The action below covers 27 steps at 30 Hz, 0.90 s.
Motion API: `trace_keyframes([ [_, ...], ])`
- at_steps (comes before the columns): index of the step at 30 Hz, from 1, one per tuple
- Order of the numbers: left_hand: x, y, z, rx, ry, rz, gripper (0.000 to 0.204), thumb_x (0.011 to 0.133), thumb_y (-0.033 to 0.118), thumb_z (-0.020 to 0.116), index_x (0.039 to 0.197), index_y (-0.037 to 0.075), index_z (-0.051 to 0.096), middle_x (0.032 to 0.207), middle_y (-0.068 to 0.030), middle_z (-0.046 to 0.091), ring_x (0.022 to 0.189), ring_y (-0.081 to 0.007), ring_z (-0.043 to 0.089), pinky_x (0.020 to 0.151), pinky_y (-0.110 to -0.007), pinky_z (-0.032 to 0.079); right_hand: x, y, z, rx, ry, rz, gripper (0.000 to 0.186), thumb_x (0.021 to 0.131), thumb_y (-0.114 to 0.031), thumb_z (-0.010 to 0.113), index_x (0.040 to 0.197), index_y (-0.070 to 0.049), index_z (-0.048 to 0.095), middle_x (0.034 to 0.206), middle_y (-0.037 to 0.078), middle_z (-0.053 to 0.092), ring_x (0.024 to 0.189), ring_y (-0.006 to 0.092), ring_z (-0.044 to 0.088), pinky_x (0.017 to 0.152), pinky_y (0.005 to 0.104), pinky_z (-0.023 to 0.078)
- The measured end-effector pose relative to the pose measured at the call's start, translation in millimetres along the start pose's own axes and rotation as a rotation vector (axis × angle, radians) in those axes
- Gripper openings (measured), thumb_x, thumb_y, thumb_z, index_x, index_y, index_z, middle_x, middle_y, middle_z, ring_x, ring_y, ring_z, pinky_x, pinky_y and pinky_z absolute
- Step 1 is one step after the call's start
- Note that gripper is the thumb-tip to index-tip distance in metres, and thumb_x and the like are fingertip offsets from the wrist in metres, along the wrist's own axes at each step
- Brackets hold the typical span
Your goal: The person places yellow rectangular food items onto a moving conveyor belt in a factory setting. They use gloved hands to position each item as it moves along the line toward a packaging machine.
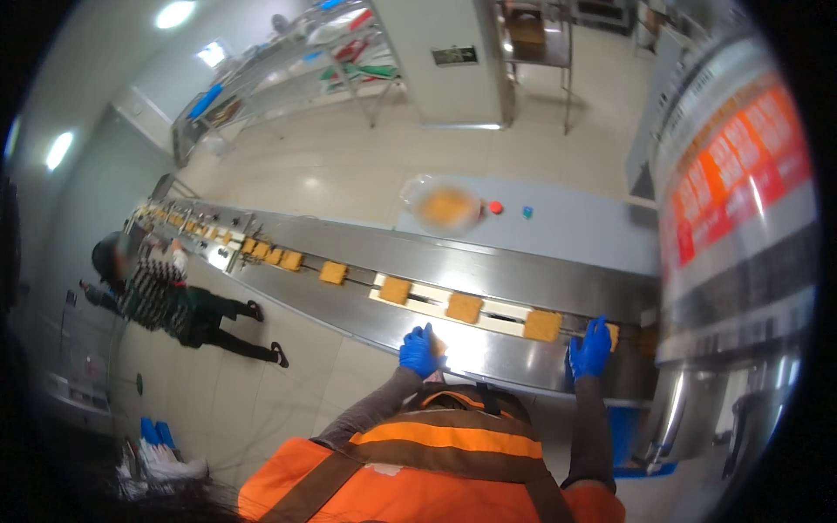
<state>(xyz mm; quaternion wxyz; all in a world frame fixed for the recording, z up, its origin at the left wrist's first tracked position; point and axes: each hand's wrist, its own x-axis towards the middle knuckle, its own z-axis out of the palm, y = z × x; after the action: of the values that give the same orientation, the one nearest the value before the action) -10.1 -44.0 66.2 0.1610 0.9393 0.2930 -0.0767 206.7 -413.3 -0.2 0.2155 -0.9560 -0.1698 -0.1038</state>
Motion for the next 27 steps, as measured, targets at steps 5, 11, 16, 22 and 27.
trace_keyframes([
  [5,14.1,-9.2,3.6,0.043,-0.073,0.029,0.086,0.071,0.046,0.079,0.135,0.004,0.040,0.115,-0.0212,0.055,0.107,-0.0393,0.057,0.084,-0.050,0.053,0.7,-63.6,15.2,0.200,-0.021,0.119,0.088,0.072,-0.029,0.082,0.143,0.002,0.039,0.139,0.025,0.047,0.121,0.0437,0.051,0.104,0.0472,0.041],
  [11,9.2,-15.4,-3.8,0.029,-0.081,0.066,0.087,0.073,0.048,0.077,0.138,0.006,0.039,0.113,-0.0210,0.055,0.105,-0.0389,0.057,0.083,-0.050,0.053,6.7,-45.1,36.3,0.205,-0.045,0.318,0.102,0.065,-0.034,0.088,0.145,0.002,0.035,0.143,0.026,0.044,0.128,0.0415,0.047,0.108,0.0456,0.039],
  [16,9.2,-18.3,-11.0,-0.041,-0.120,0.067,0.091,0.073,0.053,0.075,0.142,0.005,0.040,0.117,-0.0231,0.057,0.108,-0.0394,0.056,0.087,-0.050,0.051,11.0,-23.3,3.8,0.168,-0.091,0.332,0.096,0.072,-0.028,0.084,0.148,0.002,0.032,0.152,0.024,0.034,0.139,0.0392,0.035,0.115,0.0454,0.029],
  [22,17.1,5.4,-16.2,-0.285,0.119,0.058,0.093,0.074,0.055,0.074,0.142,0.001,0.042,0.115,-0.0249,0.061,0.105,-0.0399,0.059,0.088,-0.050,0.051,-13.5,-91.8,39.8,0.279,-0.005,-0.249,0.066,0.081,-0.022,0.077,0.136,0.000,0.050,0.140,0.022,0.049,0.130,0.0389,0.047,0.110,0.0476,0.036],
  [27,25.9,36.8,-44.2,-0.331,0.045,0.224,0.098,0.073,0.055,0.078,0.145,0.001,0.038,0.123,-0.0264,0.057,0.114,-0.0412,0.055,0.098,-0.048,0.047,-22.7,-217.7,59.4,1.321,-0.843,0.429,0.044,0.096,-0.029,0.065,0.128,0.000,0.058,0.104,0.008,0.066,0.092,0.0162,0.064,0.077,0.0304,0.054],
])
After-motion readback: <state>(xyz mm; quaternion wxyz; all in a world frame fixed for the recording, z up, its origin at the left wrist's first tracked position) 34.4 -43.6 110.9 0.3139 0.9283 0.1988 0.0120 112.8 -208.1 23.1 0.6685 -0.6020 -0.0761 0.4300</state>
